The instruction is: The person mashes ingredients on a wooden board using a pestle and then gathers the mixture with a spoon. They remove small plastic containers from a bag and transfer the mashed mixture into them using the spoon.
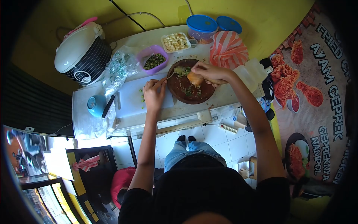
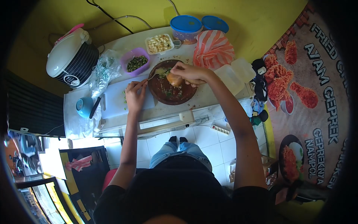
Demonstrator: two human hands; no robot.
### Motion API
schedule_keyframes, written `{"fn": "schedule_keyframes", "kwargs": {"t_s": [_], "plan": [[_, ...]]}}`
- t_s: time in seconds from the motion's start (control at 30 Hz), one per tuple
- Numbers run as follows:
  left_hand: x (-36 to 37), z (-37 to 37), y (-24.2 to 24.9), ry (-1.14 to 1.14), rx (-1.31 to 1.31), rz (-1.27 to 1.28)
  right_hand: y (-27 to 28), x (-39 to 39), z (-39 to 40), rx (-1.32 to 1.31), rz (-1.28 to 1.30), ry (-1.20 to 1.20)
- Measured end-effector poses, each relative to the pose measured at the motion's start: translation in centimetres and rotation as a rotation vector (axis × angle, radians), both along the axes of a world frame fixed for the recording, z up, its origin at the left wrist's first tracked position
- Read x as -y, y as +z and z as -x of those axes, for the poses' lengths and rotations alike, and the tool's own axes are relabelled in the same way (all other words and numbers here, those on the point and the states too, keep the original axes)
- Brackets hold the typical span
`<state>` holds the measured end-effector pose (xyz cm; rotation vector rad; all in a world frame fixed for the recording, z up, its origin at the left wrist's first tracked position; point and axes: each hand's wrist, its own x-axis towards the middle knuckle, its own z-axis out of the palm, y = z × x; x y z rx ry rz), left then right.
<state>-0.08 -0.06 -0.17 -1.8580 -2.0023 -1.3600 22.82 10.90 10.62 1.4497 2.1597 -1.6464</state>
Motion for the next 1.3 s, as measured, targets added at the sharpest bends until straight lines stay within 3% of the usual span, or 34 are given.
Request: {"fn": "schedule_keyframes", "kwargs": {"t_s": [0.17,0.3,0.4,0.43,0.47,0.53,0.73,1.03,1.17,1.3], "plan": [[0.0,-0.1,-0.1,-0.003,0.008,-0.003,-0.3,-1.2,-2.8,0.069,-0.012,-0.071],[0.1,0.0,-0.1,0.002,0.025,0.005,-2.4,-1.2,-1.5,0.095,-0.034,0.045],[0.3,-0.2,0.2,-0.001,0.041,0.016,-2.1,1.5,0.5,0.199,-0.191,0.148],[0.4,-0.2,0.1,0.001,0.042,0.025,-0.2,3.9,1.3,0.273,-0.322,0.120],[0.4,-0.2,0.0,0.002,0.042,0.030,-4.9,3.9,0.7,0.146,-0.639,0.198],[0.2,0.0,0.1,0.006,0.042,0.032,-3.6,6.5,1.3,0.200,-0.634,0.127],[0.0,-0.1,0.2,0.001,0.041,0.009,-5.2,4.1,2.8,0.162,-0.754,0.071],[-0.2,-0.2,0.3,0.014,0.012,-0.026,-5.1,3.7,1.9,0.105,-0.717,0.168],[0.2,-0.5,0.8,0.025,0.019,-0.019,-1.4,2.5,0.7,0.061,-0.132,0.044],[0.4,-0.6,0.9,-0.001,0.015,-0.034,-2.5,-1.4,0.2,-0.073,-0.165,-0.170]]}}
